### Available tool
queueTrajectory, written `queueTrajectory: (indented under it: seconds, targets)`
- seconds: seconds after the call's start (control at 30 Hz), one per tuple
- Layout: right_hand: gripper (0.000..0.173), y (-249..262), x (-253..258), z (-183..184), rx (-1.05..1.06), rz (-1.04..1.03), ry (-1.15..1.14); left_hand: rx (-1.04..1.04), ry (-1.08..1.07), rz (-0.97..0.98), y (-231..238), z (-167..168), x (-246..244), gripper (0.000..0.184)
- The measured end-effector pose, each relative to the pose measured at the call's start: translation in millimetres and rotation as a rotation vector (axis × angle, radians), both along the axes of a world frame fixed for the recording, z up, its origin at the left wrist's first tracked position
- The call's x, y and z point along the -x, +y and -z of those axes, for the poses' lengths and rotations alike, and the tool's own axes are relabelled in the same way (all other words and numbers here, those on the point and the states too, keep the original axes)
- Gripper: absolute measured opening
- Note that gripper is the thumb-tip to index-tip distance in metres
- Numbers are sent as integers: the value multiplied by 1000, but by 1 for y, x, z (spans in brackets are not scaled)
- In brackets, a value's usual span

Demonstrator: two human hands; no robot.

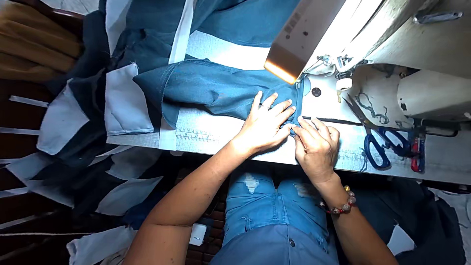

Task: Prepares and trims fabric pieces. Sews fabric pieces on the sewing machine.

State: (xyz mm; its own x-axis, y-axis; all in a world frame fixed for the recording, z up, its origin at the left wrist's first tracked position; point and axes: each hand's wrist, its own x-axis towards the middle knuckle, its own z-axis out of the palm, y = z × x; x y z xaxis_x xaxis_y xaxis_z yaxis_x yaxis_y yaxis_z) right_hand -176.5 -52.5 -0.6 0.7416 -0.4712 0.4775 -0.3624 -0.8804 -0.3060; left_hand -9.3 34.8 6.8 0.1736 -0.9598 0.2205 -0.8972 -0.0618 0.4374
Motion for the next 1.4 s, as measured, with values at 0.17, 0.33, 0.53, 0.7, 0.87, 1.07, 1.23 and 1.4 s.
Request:
queueTrajectory:
  seconds: [0.17, 0.33, 0.53, 0.7, 0.87, 1.07, 1.23, 1.4]
  targets:
    - [22, -10, -7, -2, -20, -15, 29, -4, 9, -5, -9, 0, -7, 51]
    - [22, -21, -15, -9, -38, -39, 71, 0, 10, -6, -21, 0, -18, 50]
    - [24, -34, -23, -17, -62, -94, 104, -38, 24, -34, -37, -6, -29, 51]
    - [23, -46, -34, -8, -71, -86, 49, -49, 24, -44, -48, -4, -39, 52]
    - [25, -51, -36, -7, -95, -92, 29, -100, -10, -103, -59, 0, -46, 47]
    - [31, -45, -23, -22, -130, -104, 137, 199, -226, -41, -46, 3, -23, 23]
    - [32, -69, 42, -37, -141, 19, 103, 14, -17, -67, -33, -2, -7, 38]
    - [45, -159, 134, -67, 35, 469, 35, -41, 37, -55, -34, -3, -12, 45]
